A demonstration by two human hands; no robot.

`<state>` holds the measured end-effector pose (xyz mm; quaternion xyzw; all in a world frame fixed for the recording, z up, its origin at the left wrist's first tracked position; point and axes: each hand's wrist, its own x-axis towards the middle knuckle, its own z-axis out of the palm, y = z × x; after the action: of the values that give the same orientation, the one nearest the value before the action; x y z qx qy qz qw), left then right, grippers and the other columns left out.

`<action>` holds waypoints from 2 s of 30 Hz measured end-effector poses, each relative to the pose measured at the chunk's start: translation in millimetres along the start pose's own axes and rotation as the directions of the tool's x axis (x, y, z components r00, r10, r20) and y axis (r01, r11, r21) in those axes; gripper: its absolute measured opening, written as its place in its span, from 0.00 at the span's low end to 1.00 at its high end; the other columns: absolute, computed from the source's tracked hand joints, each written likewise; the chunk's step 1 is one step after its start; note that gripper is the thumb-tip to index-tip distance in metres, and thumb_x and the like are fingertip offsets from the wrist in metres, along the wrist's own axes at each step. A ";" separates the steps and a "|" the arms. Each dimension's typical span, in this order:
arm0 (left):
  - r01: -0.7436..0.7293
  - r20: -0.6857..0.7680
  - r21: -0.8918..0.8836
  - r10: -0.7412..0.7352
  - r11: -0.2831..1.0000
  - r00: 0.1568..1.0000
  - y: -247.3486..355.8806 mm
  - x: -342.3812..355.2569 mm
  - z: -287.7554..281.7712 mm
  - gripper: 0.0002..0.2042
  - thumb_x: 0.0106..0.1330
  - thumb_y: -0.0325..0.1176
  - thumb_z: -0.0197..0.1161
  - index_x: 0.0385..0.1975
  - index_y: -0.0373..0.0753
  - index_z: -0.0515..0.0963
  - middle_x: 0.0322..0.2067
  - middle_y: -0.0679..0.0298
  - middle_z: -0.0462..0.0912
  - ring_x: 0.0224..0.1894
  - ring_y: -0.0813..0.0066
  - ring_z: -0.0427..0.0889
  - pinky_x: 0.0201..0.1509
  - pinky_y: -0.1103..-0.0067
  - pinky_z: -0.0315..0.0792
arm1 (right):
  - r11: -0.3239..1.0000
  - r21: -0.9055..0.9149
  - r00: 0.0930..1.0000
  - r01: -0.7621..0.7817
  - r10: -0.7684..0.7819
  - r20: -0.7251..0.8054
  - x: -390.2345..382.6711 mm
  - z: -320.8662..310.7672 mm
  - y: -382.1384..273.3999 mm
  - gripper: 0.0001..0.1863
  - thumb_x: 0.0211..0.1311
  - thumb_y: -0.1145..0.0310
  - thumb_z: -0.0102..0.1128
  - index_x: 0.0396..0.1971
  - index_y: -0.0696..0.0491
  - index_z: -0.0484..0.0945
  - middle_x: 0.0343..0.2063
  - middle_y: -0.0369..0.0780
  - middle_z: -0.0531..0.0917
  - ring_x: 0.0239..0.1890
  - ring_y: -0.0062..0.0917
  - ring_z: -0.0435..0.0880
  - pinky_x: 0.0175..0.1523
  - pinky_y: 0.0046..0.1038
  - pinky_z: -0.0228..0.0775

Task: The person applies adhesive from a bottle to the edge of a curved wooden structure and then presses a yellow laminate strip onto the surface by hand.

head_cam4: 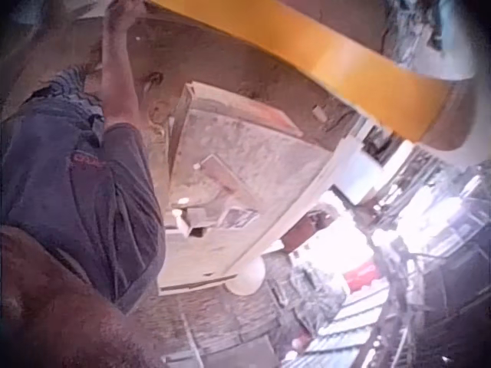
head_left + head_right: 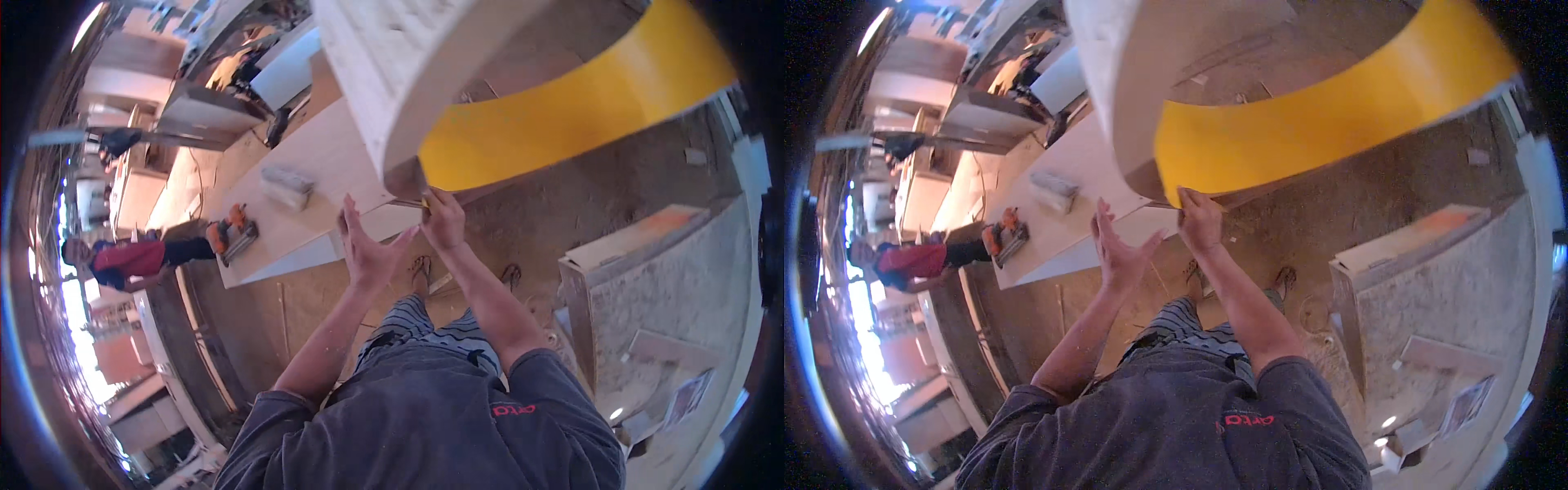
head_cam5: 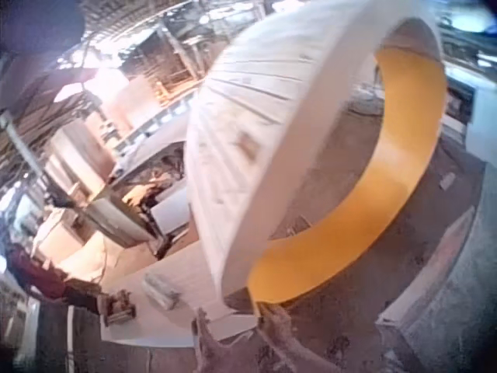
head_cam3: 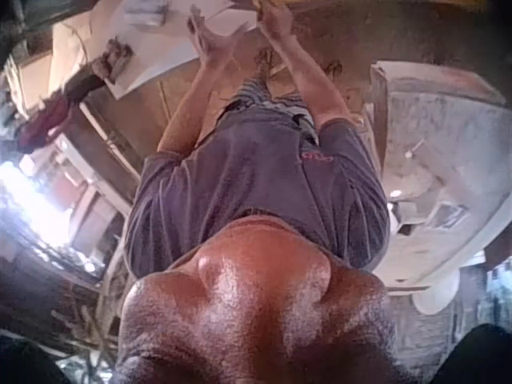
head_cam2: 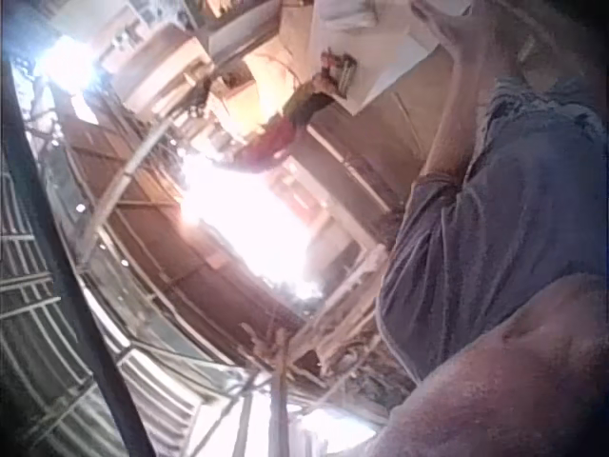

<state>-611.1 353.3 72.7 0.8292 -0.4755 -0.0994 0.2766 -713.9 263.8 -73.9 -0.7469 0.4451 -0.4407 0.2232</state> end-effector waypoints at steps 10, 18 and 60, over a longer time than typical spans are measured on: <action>-0.054 -0.204 0.181 0.091 0.982 0.975 17.7 17.6 70.9 0.48 0.59 0.44 0.76 0.70 0.25 0.52 0.65 0.38 0.62 0.71 0.40 0.58 0.73 0.51 0.55 | 0.991 0.132 1.000 -0.007 0.011 -0.028 -4.6 -9.9 -6.7 0.20 0.55 0.72 0.63 0.49 0.59 0.82 0.43 0.43 0.85 0.43 0.35 0.86 0.45 0.33 0.82; -0.040 -0.420 -0.041 0.019 0.998 0.907 19.9 26.3 117.5 0.27 0.67 0.36 0.67 0.59 0.27 0.69 0.56 0.42 0.73 0.59 0.42 0.73 0.63 0.54 0.67 | 0.984 0.169 0.996 -0.056 0.067 -0.063 -10.3 -34.7 15.7 0.23 0.53 0.67 0.69 0.50 0.58 0.81 0.46 0.44 0.83 0.45 0.35 0.84 0.46 0.35 0.79; -0.069 -0.457 -0.205 -0.033 0.976 0.889 32.7 35.1 128.7 0.12 0.71 0.22 0.57 0.51 0.25 0.74 0.47 0.54 0.81 0.45 0.66 0.83 0.49 0.73 0.79 | -0.766 0.537 0.089 -0.353 0.544 0.834 -5.9 43.7 38.5 0.17 0.67 0.77 0.64 0.53 0.55 0.73 0.47 0.43 0.85 0.44 0.31 0.89 0.48 0.34 0.86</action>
<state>-671.6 263.9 -12.2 0.7896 -0.3910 0.0504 0.4702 -695.7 246.9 -126.9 0.2279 0.3762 -0.3447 0.8293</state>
